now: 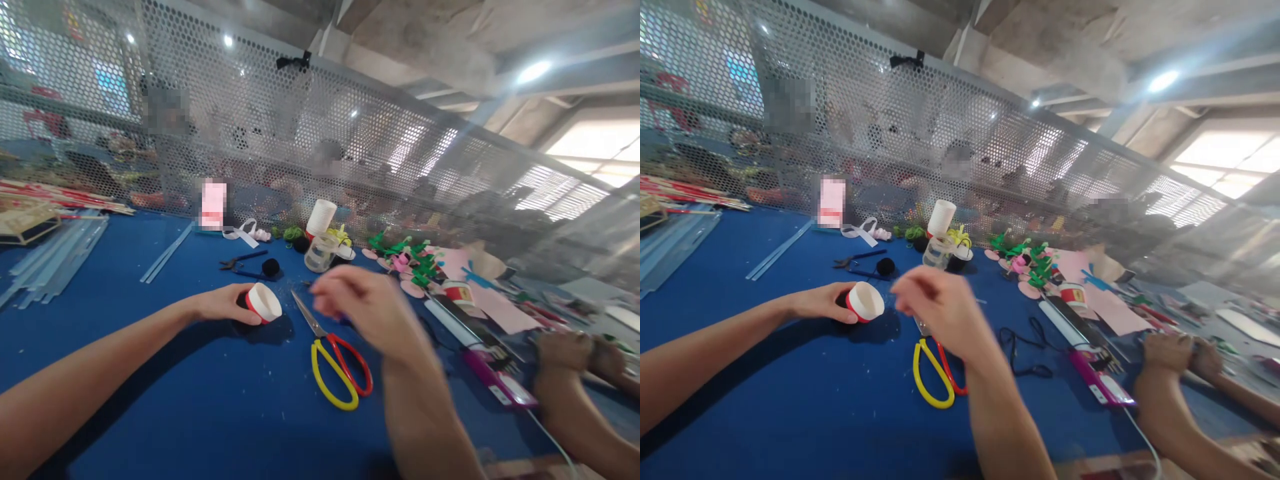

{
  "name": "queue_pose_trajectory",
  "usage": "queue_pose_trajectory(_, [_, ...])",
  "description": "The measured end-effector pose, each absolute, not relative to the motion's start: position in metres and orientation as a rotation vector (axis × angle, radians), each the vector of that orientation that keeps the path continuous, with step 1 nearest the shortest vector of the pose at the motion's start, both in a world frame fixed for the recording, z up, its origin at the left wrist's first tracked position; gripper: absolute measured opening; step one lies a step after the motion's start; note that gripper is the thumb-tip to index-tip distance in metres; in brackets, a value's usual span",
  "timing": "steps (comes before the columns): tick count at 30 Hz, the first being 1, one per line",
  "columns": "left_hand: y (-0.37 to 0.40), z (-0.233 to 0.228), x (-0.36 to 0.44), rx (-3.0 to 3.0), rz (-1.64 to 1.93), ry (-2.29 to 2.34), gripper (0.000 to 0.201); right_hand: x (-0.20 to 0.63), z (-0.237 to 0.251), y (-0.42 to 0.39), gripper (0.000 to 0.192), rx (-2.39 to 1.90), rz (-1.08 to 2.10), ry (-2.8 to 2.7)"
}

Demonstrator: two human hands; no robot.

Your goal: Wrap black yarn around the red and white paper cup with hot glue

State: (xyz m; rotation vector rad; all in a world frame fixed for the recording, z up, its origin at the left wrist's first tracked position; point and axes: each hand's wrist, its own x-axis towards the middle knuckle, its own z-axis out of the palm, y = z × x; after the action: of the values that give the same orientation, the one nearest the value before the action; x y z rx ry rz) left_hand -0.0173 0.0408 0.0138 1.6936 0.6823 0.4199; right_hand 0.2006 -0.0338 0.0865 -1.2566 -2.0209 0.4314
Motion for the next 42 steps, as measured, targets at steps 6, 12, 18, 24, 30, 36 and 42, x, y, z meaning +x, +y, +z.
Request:
queue_pose_trajectory(6, [0.034,0.012,-0.009,2.040,0.498,0.920,0.045,0.154,0.034,0.004,0.030,-1.356,0.638,-2.084])
queue_pose_trajectory(12, [0.027,0.011,-0.003,2.315,0.535,0.975,0.047,0.152,0.024,0.005,0.024,-1.265,0.612,-2.011])
queue_pose_trajectory(18, [0.025,0.016,0.001,2.332,0.570,1.008,0.046,0.154,0.026,0.006,0.029,-1.243,0.561,-2.035])
queue_pose_trajectory(24, [0.025,0.016,0.002,2.318,0.608,1.051,0.049,0.157,0.026,0.010,0.028,-1.307,0.669,-1.904])
queue_pose_trajectory(30, [0.022,0.018,0.003,2.353,0.600,1.074,0.047,0.161,0.023,0.006,0.024,-1.262,0.681,-1.897])
queue_pose_trajectory(36, [0.021,0.019,0.004,2.320,0.564,1.087,0.056,0.162,0.014,-0.003,0.022,-1.258,0.527,-1.947])
queue_pose_trajectory(42, [0.024,0.018,0.003,2.424,0.621,1.216,0.062,0.170,0.003,0.002,0.027,-1.294,0.455,-1.634])
